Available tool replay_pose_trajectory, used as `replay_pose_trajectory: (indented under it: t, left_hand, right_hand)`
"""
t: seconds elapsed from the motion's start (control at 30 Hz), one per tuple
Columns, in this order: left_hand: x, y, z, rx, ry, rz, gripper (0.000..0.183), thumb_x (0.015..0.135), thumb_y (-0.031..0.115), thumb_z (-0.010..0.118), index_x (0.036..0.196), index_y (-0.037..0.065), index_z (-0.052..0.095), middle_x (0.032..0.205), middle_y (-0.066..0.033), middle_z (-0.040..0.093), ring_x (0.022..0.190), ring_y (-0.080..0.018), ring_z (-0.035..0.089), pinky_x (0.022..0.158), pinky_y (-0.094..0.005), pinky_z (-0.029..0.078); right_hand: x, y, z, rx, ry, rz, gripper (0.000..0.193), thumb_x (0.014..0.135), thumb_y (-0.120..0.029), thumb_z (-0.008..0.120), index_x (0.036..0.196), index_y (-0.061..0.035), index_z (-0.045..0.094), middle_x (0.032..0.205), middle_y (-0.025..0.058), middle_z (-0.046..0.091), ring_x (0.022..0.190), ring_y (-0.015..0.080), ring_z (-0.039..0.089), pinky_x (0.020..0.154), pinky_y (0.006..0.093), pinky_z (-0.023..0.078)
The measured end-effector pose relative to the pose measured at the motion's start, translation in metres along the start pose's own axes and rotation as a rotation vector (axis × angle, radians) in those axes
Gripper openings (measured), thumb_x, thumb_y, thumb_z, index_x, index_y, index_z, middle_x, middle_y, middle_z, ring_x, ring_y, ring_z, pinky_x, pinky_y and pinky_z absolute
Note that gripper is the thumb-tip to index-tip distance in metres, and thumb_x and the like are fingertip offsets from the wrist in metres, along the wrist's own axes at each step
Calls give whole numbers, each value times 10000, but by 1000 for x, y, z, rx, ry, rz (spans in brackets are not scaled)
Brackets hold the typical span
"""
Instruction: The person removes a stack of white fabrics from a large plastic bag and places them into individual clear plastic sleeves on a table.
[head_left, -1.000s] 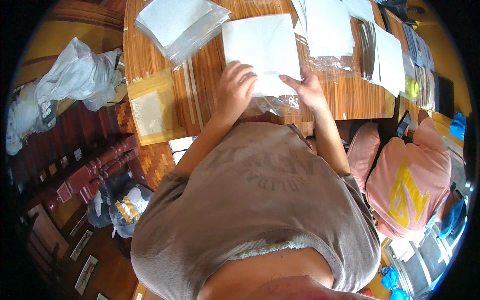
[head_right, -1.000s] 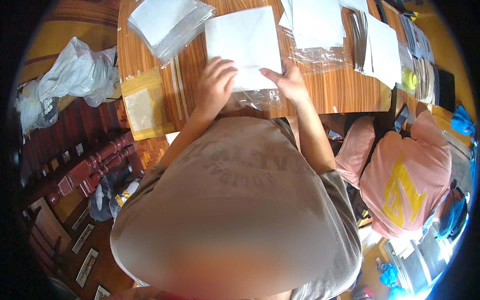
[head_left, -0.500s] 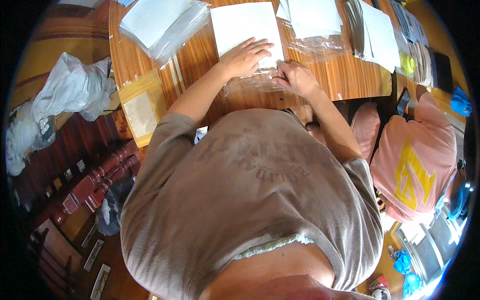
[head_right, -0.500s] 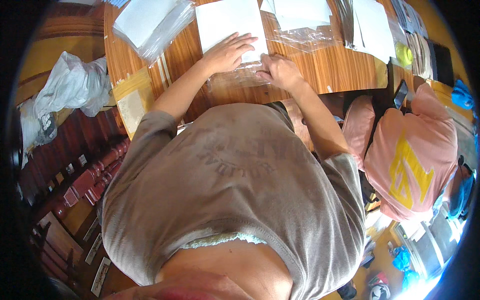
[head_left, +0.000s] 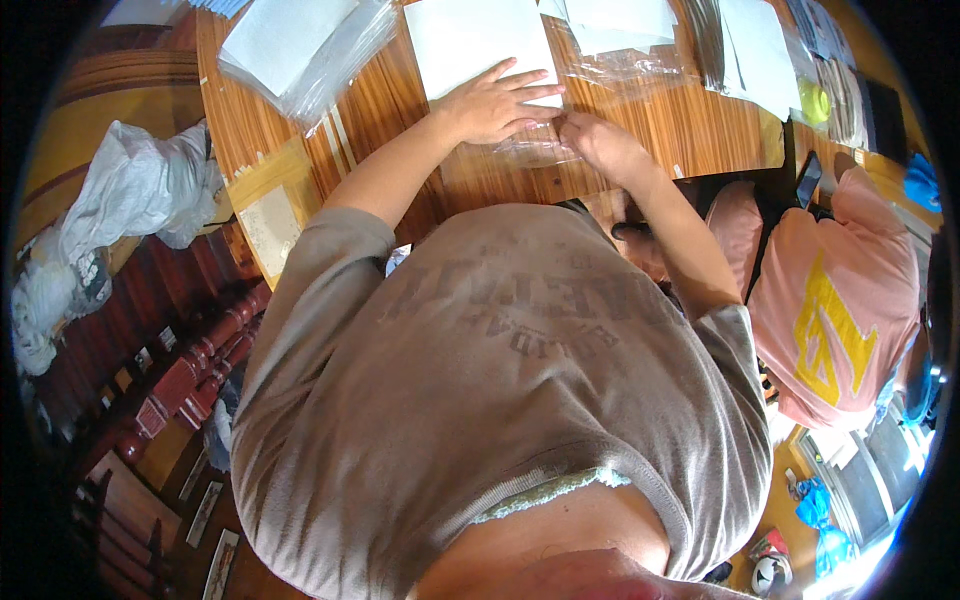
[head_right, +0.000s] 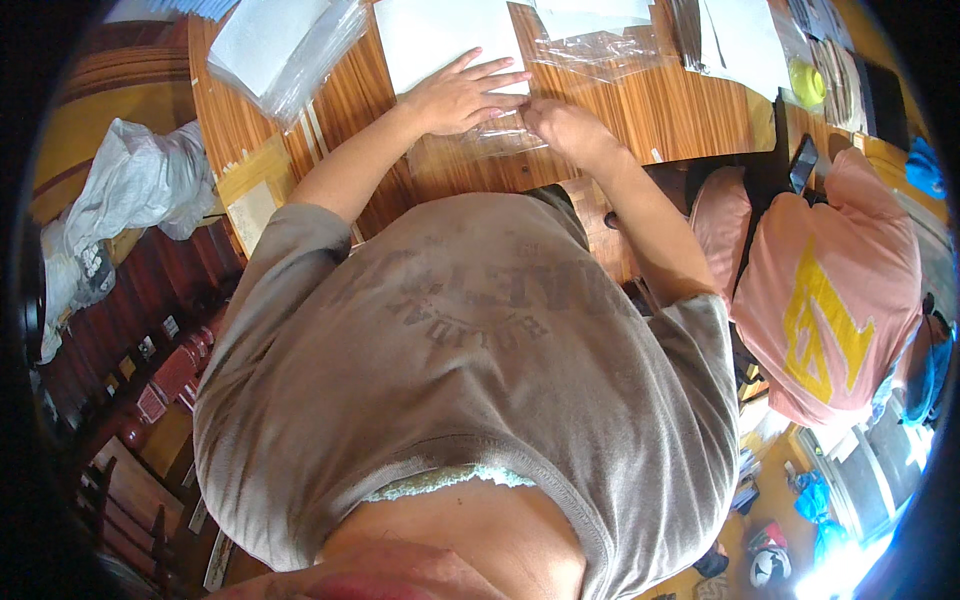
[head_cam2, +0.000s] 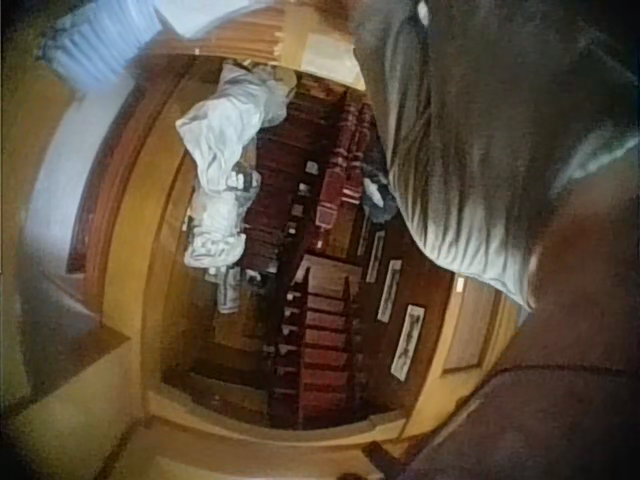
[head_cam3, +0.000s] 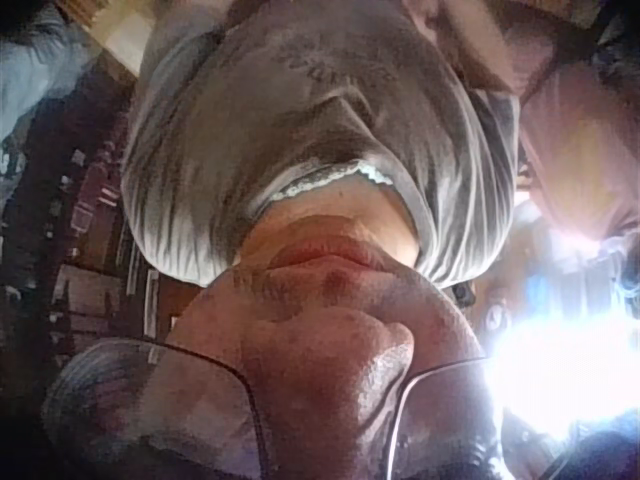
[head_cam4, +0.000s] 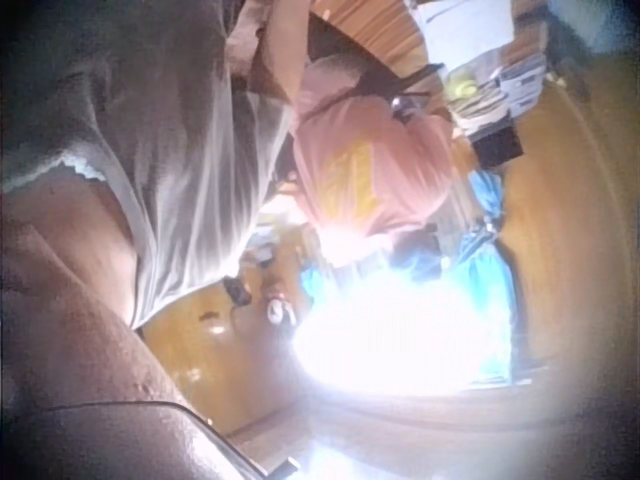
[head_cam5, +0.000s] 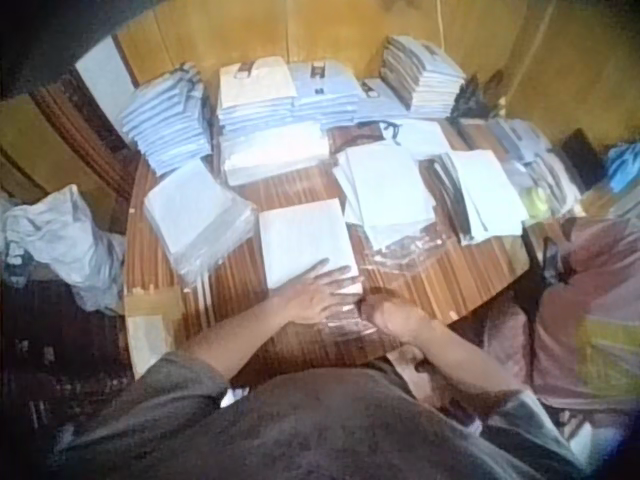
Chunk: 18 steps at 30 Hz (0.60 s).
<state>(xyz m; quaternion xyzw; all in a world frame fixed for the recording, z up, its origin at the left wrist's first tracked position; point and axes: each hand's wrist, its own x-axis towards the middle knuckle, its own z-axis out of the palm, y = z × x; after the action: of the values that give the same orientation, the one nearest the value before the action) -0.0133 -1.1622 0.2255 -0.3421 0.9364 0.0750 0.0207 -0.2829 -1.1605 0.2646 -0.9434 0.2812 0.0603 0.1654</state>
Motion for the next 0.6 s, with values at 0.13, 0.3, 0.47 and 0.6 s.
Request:
replay_pose_trajectory:
  t: [0.13, 0.3, 0.47, 0.6]
  left_hand:
    - [-1, -1, 4, 10, 35, 21, 485, 1156, 477, 384, 1638, 449, 432, 1789, 140, 243, 1664, -153, 178, 1383, -546, 95]
    - [2, 4, 8, -1, 55, 2, 488, 1156, 467, 396, 1644, 463, 409, 1786, 136, 255, 1663, -156, 183, 1381, -549, 91]
    - [4, 6, 1, 44, 20, -11, 531, 1138, 483, 448, 1663, 454, 378, 1790, 120, 250, 1663, -158, 185, 1377, -546, 129]
    - [1, -5, 10, 142, 53, 40, 686, 1037, 432, 639, 1667, 461, 369, 1791, 146, 240, 1659, -156, 198, 1370, -539, 183]
  right_hand:
    - [-16, -28, -11, -289, 96, -105, 279, 902, -59, 701, 1158, 51, 694, 1193, 162, 723, 1058, 301, 759, 874, 371, 667]
    - [-15, -51, -22, -224, -82, -91, 338, 899, -84, 704, 1209, 51, 694, 1193, 218, 716, 1018, 297, 773, 808, 381, 672]
    - [-9, -75, -48, -159, 208, -79, 351, 924, -230, 744, 1197, -10, 722, 995, 175, 767, 950, 330, 791, 797, 420, 652]
    - [23, -88, -58, -17, 210, 218, 368, 942, -374, 772, 1111, -48, 749, 1075, 150, 755, 966, 316, 766, 891, 451, 635]
